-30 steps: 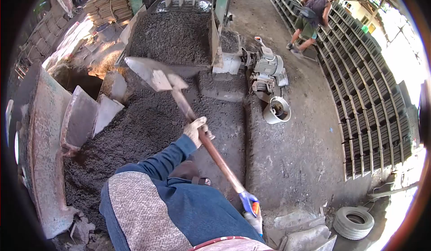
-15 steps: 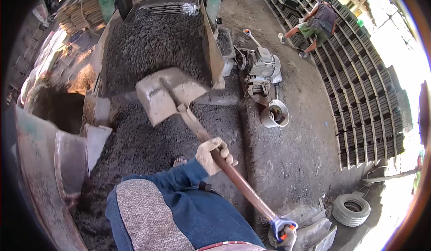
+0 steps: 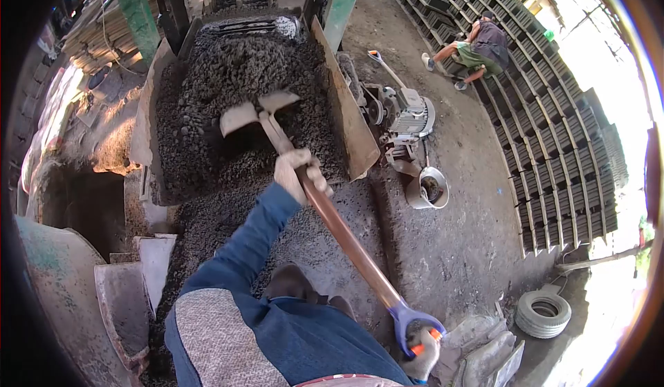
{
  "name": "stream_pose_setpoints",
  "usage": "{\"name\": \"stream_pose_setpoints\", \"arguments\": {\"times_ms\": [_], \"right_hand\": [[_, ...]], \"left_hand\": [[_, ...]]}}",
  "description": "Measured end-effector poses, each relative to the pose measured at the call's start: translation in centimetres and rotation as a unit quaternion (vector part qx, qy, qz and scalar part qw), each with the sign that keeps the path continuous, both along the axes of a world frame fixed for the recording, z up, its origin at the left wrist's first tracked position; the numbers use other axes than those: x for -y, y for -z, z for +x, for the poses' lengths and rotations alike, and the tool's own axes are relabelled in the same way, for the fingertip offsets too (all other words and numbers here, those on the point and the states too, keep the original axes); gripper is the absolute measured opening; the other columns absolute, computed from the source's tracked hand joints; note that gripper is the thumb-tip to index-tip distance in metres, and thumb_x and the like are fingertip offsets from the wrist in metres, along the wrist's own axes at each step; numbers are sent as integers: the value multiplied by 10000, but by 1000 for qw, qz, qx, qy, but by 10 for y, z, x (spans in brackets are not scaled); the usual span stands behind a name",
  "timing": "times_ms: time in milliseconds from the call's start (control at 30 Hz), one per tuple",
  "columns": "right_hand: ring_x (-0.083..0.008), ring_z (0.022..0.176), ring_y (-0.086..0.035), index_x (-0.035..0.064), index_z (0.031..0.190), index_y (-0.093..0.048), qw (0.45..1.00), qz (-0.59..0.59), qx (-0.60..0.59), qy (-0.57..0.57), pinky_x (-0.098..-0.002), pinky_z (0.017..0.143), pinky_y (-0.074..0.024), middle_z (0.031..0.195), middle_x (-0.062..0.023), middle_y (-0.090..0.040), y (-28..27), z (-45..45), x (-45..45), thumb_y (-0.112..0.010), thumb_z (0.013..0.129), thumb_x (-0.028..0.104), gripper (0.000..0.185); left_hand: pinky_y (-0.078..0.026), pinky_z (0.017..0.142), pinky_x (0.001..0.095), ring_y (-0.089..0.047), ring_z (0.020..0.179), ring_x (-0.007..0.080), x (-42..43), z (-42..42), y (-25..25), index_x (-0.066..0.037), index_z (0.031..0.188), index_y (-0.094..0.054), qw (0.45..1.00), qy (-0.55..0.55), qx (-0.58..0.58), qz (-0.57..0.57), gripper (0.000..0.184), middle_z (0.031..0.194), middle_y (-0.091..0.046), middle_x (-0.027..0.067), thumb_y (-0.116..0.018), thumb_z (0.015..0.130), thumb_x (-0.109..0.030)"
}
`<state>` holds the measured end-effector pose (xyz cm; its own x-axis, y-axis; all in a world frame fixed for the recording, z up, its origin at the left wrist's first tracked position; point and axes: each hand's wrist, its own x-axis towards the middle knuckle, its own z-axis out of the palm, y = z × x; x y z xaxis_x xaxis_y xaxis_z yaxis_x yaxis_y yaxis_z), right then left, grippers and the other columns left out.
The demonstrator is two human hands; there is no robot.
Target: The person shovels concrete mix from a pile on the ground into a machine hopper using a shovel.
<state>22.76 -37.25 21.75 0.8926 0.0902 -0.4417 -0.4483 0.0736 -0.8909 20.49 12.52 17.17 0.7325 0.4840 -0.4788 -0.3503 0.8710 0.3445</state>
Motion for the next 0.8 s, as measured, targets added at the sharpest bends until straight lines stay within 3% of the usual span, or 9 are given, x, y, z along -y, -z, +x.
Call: {"name": "stream_pose_setpoints", "arguments": {"times_ms": [33,100,200,300,333,367,467,600,800], "right_hand": [[-200,660,-637,-12,1003,-634,1000,27,-14,-5,-327,636,-531,714,-50,-626,14,-3,-8,-628,831,83,197],[-192,660,-592,-17,1020,-632,997,-66,11,-23,-315,631,-475,718,-43,-596,11,-17,-63,-650,871,132,211],[-205,755,-611,-33,1122,-626,981,-36,99,-160,-336,662,-486,853,-95,-629,18,-26,-86,-627,924,124,253],[-186,781,-634,12,1167,-643,846,-222,348,-337,-329,674,-511,906,-35,-675,1,1,-40,-611,934,143,269],[-185,758,-636,-3,1123,-645,954,-100,178,-221,-324,657,-511,910,-57,-673,-6,5,-28,-606,933,124,232],[-185,735,-637,-19,1079,-647,996,24,-10,-89,-318,641,-511,914,-79,-671,-10,7,-11,-600,932,104,197],[-175,632,-620,-16,865,-659,978,-134,94,-128,-333,558,-512,711,-45,-633,47,29,79,-592,891,93,131],[-198,592,-610,44,815,-641,971,-168,66,-158,-363,484,-516,672,-90,-617,113,23,199,-612,807,74,43],[-199,586,-608,45,815,-644,979,-186,-10,-80,-359,492,-519,672,-89,-619,103,-30,326,-607,796,66,46]], "left_hand": [[-463,586,504,-493,473,264,-16,0,-7,-73,805,-507,999,-20,-18,25,242,584,-448,26,-553,851,-306],[-466,563,468,-493,463,252,-58,2,3,-88,778,-524,995,-39,-26,89,249,550,-465,35,-561,874,-315],[-464,503,494,-511,441,266,-104,5,13,-137,719,-529,986,-97,-52,124,302,522,-509,53,-572,945,-333],[-471,542,474,-521,493,245,-53,-2,-2,-146,783,-514,983,-81,-32,164,255,579,-499,27,-560,959,-326],[-457,542,484,-499,487,243,-22,-1,-11,-154,796,-504,989,-99,-38,104,215,600,-475,14,-528,956,-295],[-447,551,497,-494,493,244,10,-5,-18,-163,786,-495,995,-75,-14,72,173,598,-453,8,-511,931,-256],[-472,630,519,-534,545,267,89,-9,7,-158,786,-505,996,-3,81,31,144,613,-492,22,-522,903,-240],[-500,707,555,-600,607,308,176,-9,29,-139,825,-568,984,72,162,29,153,665,-564,54,-570,908,-268],[-488,845,547,-625,689,302,308,-22,24,-111,763,-547,975,161,146,-41,142,692,-571,63,-548,871,-204]]}}
